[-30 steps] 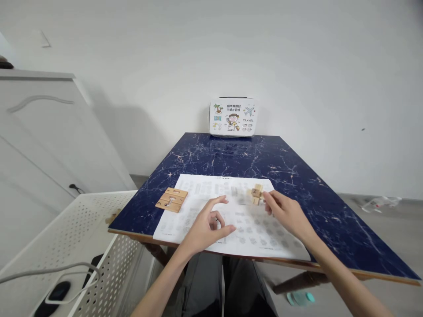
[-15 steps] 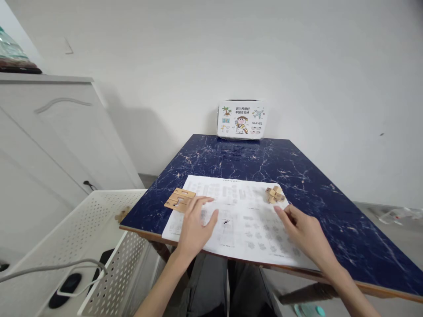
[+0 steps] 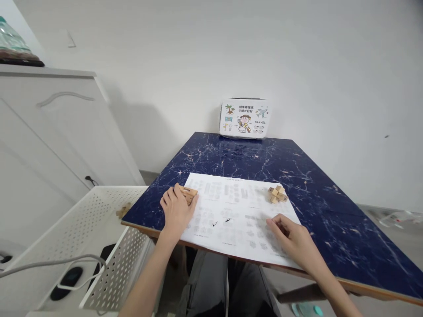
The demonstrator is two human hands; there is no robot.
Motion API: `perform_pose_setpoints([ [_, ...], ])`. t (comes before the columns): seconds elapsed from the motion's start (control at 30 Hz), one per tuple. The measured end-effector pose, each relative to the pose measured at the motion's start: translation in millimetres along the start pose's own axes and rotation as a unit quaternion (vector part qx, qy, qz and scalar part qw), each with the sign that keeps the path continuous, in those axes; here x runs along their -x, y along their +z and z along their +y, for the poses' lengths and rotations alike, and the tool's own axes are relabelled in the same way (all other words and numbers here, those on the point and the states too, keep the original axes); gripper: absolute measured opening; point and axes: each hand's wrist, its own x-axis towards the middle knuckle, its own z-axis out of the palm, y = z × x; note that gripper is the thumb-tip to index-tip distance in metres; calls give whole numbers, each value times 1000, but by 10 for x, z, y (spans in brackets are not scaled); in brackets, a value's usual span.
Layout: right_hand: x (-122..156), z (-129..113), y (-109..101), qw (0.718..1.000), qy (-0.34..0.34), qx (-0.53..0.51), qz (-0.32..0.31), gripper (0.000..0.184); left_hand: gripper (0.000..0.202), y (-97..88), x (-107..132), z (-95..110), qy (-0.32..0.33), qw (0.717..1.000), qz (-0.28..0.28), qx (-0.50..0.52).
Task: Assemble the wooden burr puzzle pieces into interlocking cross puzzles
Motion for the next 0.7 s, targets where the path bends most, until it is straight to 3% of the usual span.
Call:
perform_pose_setpoints([
  [0.33, -16, -11, -10, 1000, -7, -15, -5, 47, 69, -128, -30, 90, 30, 997, -20, -62],
  [0.7, -29, -19, -16, 1000, -8, -26, -12, 45, 78, -107, -244, 84, 61, 993, -61, -85],
])
